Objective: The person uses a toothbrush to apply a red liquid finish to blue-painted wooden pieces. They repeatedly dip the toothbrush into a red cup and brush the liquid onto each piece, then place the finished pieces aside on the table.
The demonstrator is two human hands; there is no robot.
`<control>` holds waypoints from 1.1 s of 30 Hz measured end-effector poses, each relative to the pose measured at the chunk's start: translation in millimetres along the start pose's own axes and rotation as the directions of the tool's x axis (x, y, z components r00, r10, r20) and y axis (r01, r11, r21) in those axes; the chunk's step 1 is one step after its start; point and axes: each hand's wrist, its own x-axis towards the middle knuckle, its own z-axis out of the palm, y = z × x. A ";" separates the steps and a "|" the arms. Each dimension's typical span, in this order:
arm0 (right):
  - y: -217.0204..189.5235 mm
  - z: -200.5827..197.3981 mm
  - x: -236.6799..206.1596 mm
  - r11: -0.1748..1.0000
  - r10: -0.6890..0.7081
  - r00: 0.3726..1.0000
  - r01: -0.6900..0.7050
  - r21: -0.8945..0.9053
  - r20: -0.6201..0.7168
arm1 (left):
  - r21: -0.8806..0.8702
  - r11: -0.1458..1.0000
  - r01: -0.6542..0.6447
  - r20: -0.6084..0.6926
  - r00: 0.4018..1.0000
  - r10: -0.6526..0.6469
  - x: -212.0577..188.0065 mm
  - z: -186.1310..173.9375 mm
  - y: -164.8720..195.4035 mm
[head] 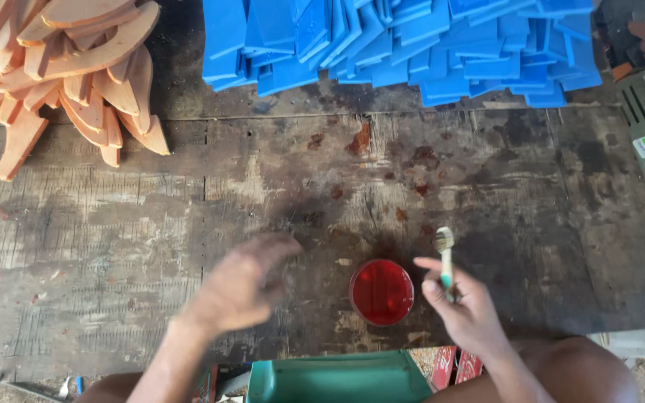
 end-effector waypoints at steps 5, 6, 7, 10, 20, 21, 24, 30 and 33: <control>7.6 9.6 5.8 0.967 0.218 0.972 -0.227 0.116 0.086 | 0.148 0.980 -0.132 0.083 0.989 0.121 13.0 57.2 26.0; 8.4 9.2 6.3 0.960 0.227 0.970 -0.237 0.148 0.084 | 0.133 0.984 -0.118 0.084 0.991 0.108 15.2 63.8 29.3; 8.8 8.1 6.7 0.952 0.240 0.967 -0.252 0.176 0.084 | 0.144 0.982 -0.122 0.120 0.987 0.105 17.6 67.3 31.2; 9.8 4.1 9.8 0.933 0.252 0.966 -0.258 0.252 0.055 | 0.139 0.977 -0.162 0.185 0.974 0.135 27.3 54.6 29.1; 8.5 -1.7 23.3 0.855 0.347 0.929 -0.370 0.364 0.129 | 0.229 0.968 0.102 -0.593 0.804 0.055 252.9 -88.5 41.5; 8.1 -2.6 23.6 0.853 0.343 0.930 -0.366 0.371 0.131 | 0.297 0.940 0.167 -0.617 0.785 0.055 278.4 -92.8 49.0; 7.4 -6.1 25.2 0.853 0.344 0.929 -0.370 0.369 0.139 | 0.320 0.895 0.309 -0.612 0.789 -0.054 334.5 -99.5 68.3; 5.4 -8.6 25.7 0.878 0.390 0.910 -0.414 0.240 0.144 | 0.268 0.831 0.488 -0.520 0.799 -0.301 380.1 -96.7 62.9; 4.4 -7.9 24.7 0.899 0.371 0.918 -0.392 0.193 0.140 | 0.317 0.849 0.423 -0.532 0.820 -0.210 388.9 -95.9 43.9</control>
